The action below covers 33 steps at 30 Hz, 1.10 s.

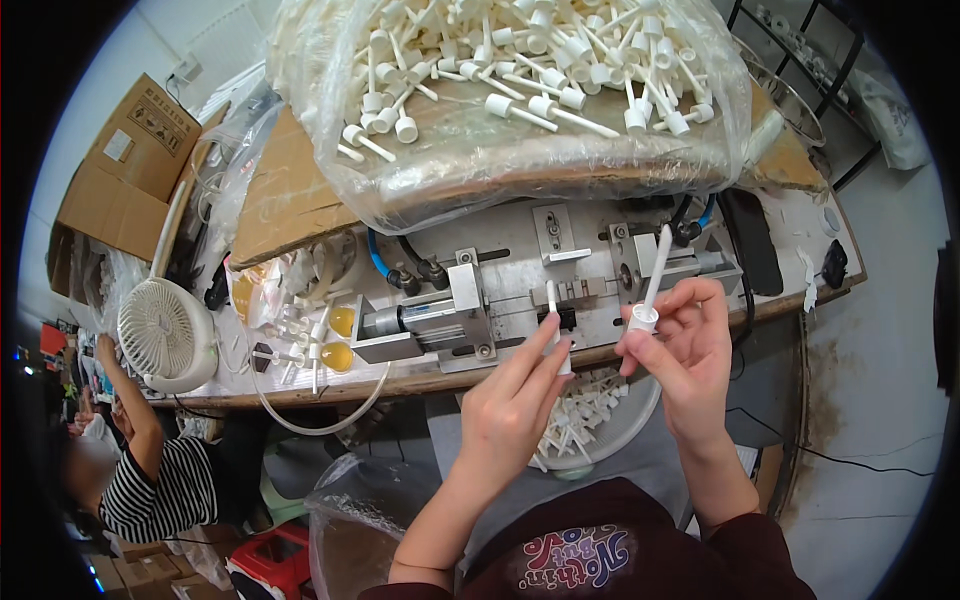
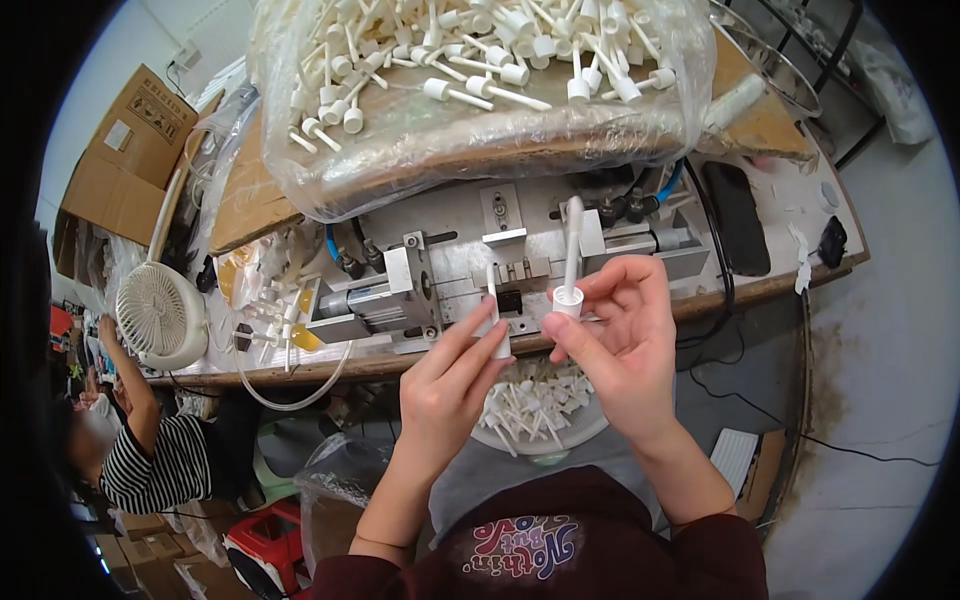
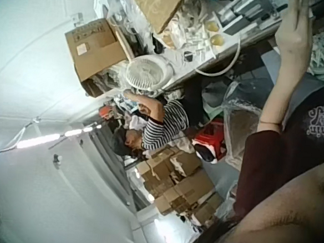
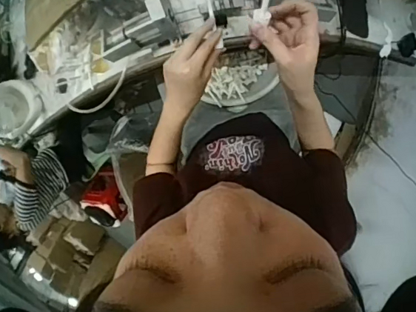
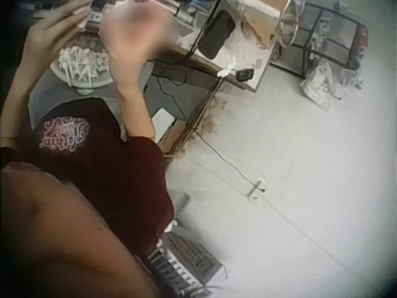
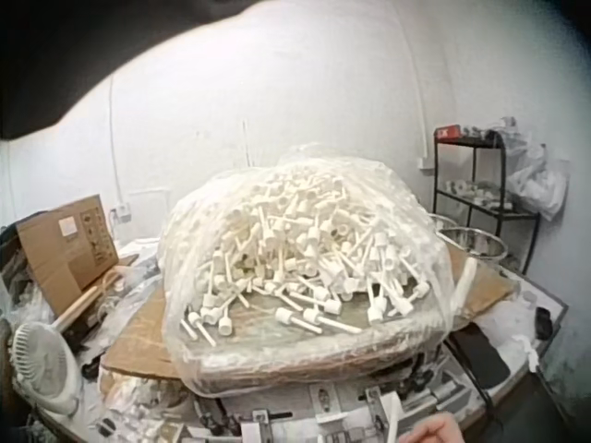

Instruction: Assembling small plastic sprayer heads using a pneumatic assembly machine.

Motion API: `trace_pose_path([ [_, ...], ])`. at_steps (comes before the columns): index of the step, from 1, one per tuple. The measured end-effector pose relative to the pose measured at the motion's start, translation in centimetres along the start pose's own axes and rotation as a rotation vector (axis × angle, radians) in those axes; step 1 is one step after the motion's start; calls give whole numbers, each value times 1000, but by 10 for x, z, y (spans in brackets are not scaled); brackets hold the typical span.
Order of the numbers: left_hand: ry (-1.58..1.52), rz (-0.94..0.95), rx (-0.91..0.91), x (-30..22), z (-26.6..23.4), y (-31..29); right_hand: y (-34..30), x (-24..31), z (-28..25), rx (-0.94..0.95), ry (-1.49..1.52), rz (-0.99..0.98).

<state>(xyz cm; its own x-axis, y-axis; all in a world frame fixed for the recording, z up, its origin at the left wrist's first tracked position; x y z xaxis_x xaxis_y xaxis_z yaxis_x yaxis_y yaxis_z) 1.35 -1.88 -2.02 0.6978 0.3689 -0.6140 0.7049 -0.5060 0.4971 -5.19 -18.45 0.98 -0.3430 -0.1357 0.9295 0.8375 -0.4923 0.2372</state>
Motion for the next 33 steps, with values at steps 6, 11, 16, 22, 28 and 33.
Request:
trace_pose_path([
  [6,352,142,102,3,2,17,-9,10,-7,46,24,40],
  [11,348,126,121,-2,-2,27,-9,12,-17,95,-119,-72],
  [16,360,86,118,-2,-1,25,-11,10,-20,97,-137,8],
  [22,186,89,170,-8,-29,45,-4,8,-12,296,-753,-513],
  [28,206,179,-149,0,-61,130,-1,-12,-8,483,-1091,-678],
  [33,317,394,-225,41,-45,195,6,-19,16,574,-1276,-725],
])
Point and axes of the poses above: each hand's wrist, its own y-axis towards the middle knuckle, its own z-axis out of the palm, x = y × z, the point moved 1 cm from there along y, towards the middle knuckle, and after that the axes turned 5 degrees about -z, right-handed, at the moved point
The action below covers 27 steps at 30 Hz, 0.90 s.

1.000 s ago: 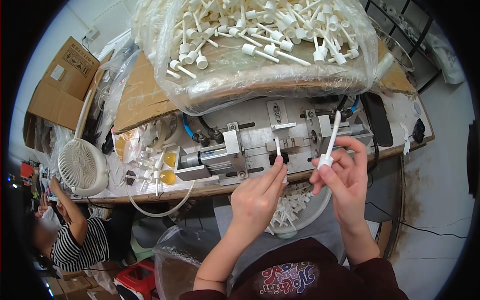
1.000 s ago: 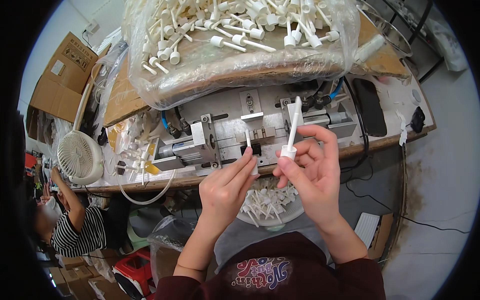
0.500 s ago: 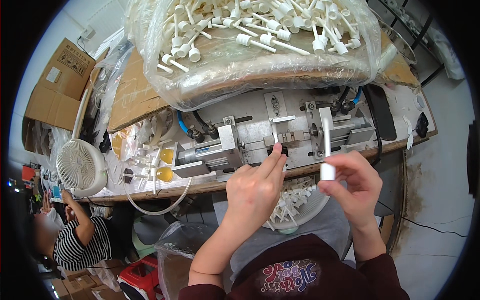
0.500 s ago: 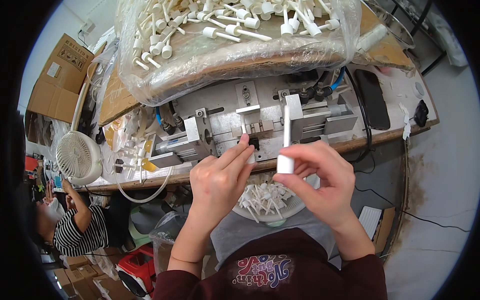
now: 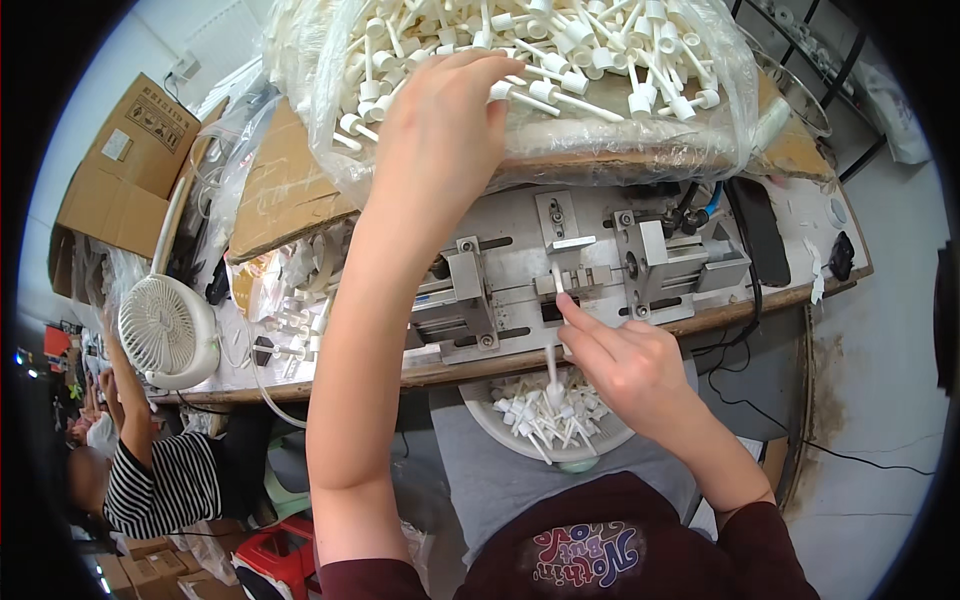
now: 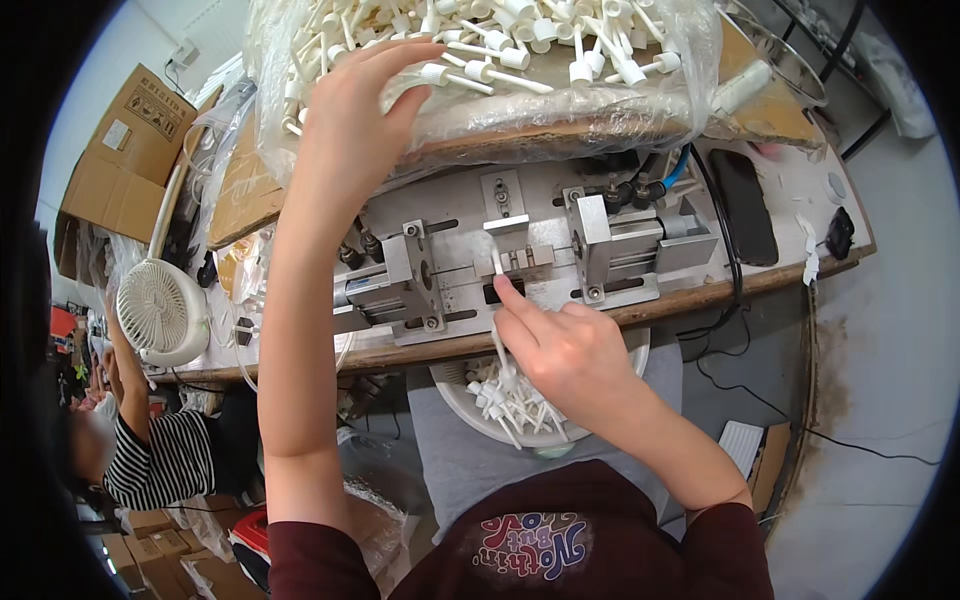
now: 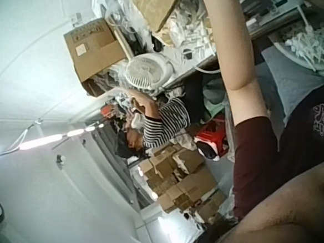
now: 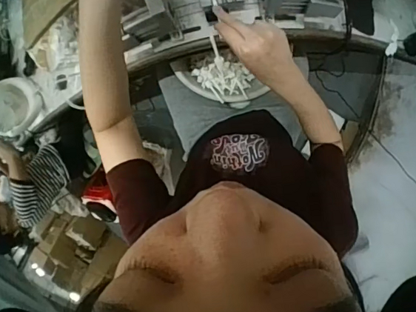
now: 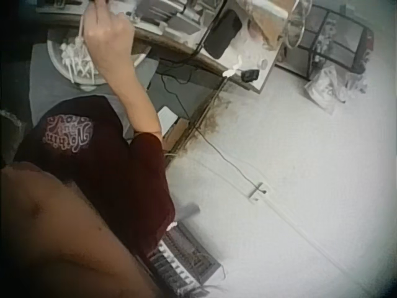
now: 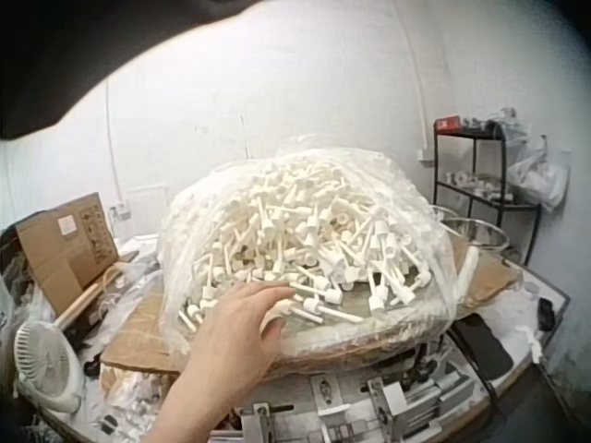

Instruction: Assembling small plastic sprayer heads using a pneumatic assembly machine.

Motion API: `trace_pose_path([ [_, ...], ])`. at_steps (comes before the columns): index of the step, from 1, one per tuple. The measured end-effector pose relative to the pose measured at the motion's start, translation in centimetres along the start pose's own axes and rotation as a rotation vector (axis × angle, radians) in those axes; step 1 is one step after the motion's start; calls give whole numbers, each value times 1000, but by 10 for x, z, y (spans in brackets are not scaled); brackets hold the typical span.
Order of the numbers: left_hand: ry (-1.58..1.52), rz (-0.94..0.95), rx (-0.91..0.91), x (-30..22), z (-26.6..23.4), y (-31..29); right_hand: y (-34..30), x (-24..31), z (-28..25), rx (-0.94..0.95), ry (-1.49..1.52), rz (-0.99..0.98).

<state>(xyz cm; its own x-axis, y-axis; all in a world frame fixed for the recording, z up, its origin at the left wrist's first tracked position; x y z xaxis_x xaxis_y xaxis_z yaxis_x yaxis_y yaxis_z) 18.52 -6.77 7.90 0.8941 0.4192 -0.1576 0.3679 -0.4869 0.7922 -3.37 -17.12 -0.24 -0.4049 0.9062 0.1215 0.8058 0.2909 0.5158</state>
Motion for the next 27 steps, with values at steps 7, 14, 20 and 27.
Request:
trace_pose_path([
  [7,39,-149,360,1,13,12,10,-2,3,82,-19,54],
  [14,-391,-285,101,-47,-33,-15,16,-8,-8,-55,250,68],
  [20,-282,12,332,-104,-44,-60,-11,-8,-35,-542,916,514],
  [27,-371,-18,318,-118,-33,-44,-58,-47,-87,-775,647,673],
])
Point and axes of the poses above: each hand's wrist, its own y-axis towards the middle knuckle, its own z-axis out of the palm, x = y × z, the point moved 1 cm from there along y, towards the middle knuckle, and after that the axes turned 5 degrees about -z, right-handed, at the moved point
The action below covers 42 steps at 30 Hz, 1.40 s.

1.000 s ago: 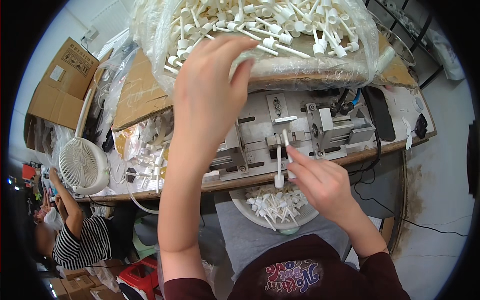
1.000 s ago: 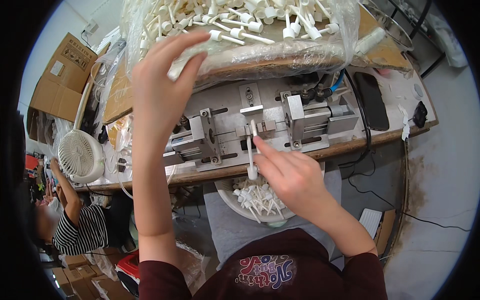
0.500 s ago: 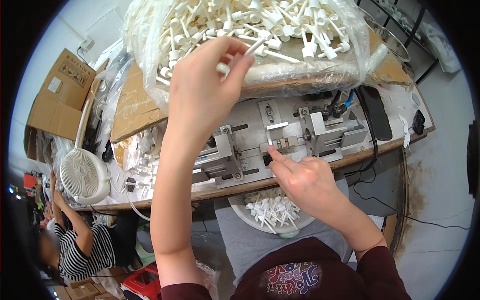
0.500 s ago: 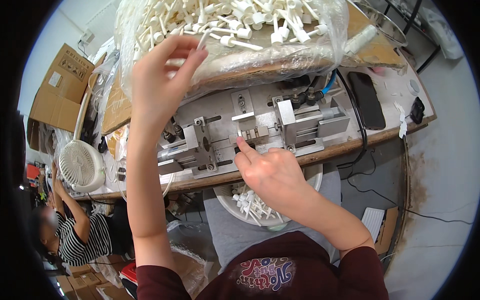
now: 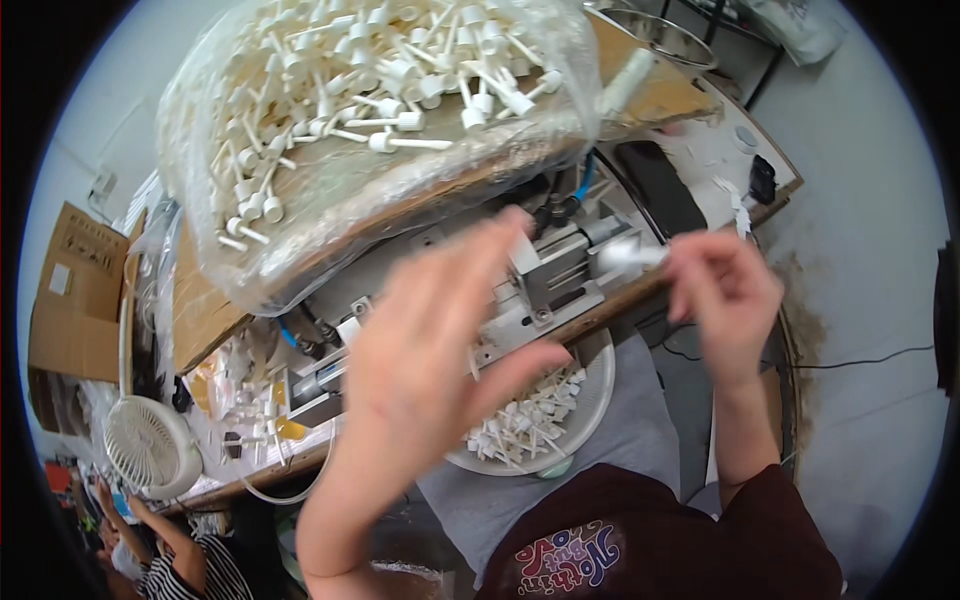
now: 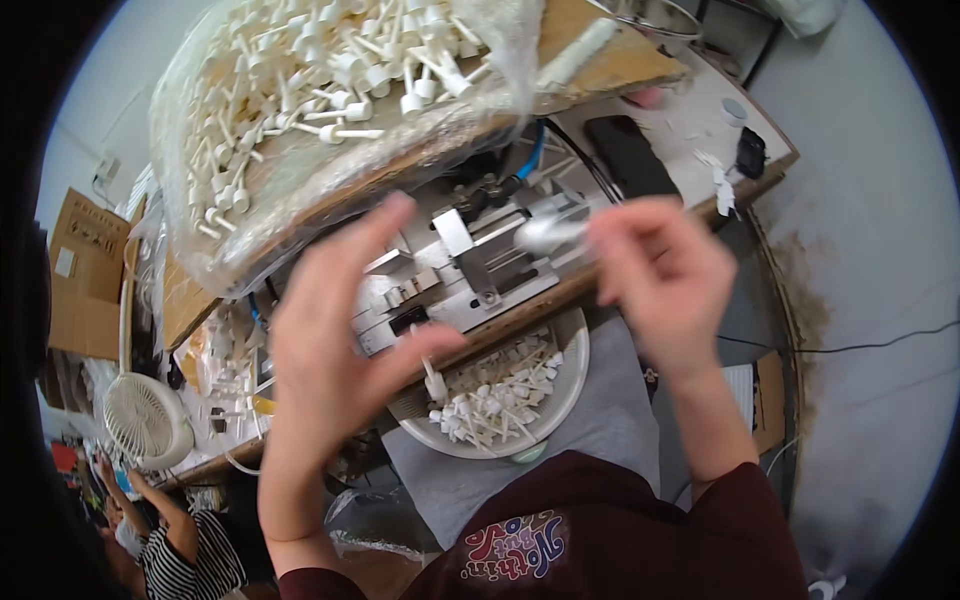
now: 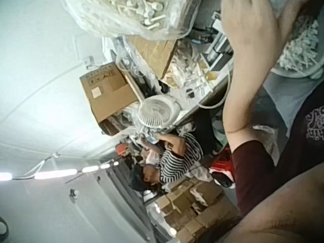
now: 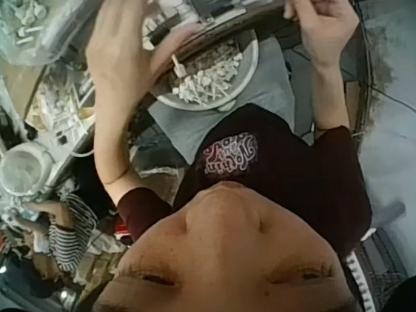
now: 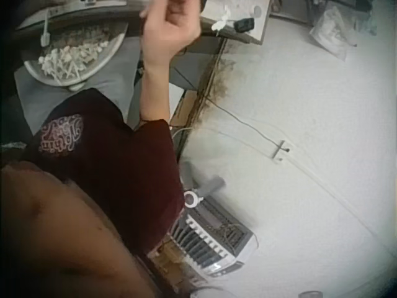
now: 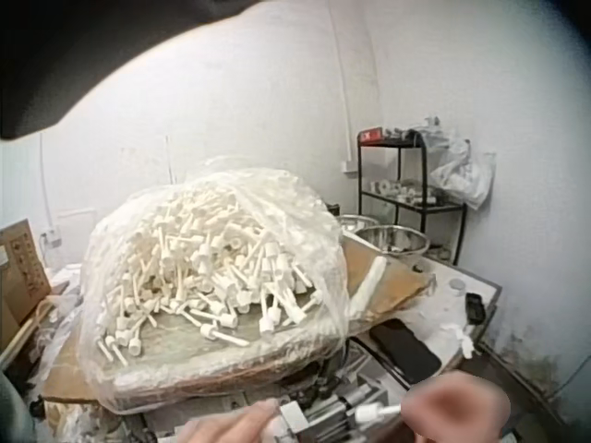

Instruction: Assembling small plastic sprayer heads using a pneumatic assembly machine.

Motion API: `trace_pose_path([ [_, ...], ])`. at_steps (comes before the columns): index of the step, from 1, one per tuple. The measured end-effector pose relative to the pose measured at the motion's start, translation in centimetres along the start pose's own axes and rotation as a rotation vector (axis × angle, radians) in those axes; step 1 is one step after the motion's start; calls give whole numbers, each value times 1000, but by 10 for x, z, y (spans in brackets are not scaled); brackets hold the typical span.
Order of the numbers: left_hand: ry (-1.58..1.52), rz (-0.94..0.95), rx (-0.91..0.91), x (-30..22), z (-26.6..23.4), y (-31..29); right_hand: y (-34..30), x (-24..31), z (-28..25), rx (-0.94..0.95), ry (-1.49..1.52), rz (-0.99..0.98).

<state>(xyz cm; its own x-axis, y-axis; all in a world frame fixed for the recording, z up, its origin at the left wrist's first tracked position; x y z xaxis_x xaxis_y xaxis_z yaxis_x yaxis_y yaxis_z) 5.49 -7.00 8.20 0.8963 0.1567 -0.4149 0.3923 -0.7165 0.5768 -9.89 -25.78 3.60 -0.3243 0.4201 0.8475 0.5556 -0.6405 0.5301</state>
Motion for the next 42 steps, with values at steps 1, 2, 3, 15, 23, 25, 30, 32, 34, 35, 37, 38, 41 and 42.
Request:
trace_pose_path([
  [1,11,-14,-23,7,-3,8,14,-7,-26,-66,-178,15],
  [2,29,-44,-34,21,-10,17,30,-15,-48,-151,-308,22],
  [3,64,-31,-51,38,-13,29,44,-33,-77,-158,-377,-25],
  [15,221,-225,163,115,0,89,86,-123,-157,82,-1295,94],
  [23,-3,-287,-221,86,-33,53,78,2,-6,85,-769,-315],
  [25,-88,-302,-325,71,-42,36,83,11,32,212,-609,-511],
  [30,-167,-277,-318,32,-49,-8,126,-9,138,549,-485,-701],
  [32,-150,-282,-246,20,-49,-25,140,-17,182,668,-625,-536],
  [34,-175,-298,-186,14,-43,-39,149,-25,217,678,-849,-513],
  [35,-190,-298,-139,14,-40,-47,153,-30,230,656,-910,-491],
  [37,-175,-295,-108,8,-34,-57,158,-37,250,617,-1032,-445],
  [38,-175,-309,-93,5,-31,-61,159,-40,256,608,-1043,-436],
  [41,-199,-313,-80,11,-19,-75,159,-45,265,601,-1030,-442],
  [42,-210,-316,-71,13,-15,-78,161,-48,261,609,-994,-463],
])
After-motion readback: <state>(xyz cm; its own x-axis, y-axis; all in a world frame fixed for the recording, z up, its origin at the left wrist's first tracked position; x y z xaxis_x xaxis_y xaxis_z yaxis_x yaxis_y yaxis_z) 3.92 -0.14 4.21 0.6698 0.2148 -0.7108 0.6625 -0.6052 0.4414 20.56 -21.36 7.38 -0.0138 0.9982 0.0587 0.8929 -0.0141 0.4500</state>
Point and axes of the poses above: each hand's wrist, its own y-axis towards the middle knuckle, its own z-axis out of the palm, x = y × z, the point moved 1 cm from there along y, towards the middle knuckle, and after that the axes turned 5 degrees about -z, right-handed, at the moved point
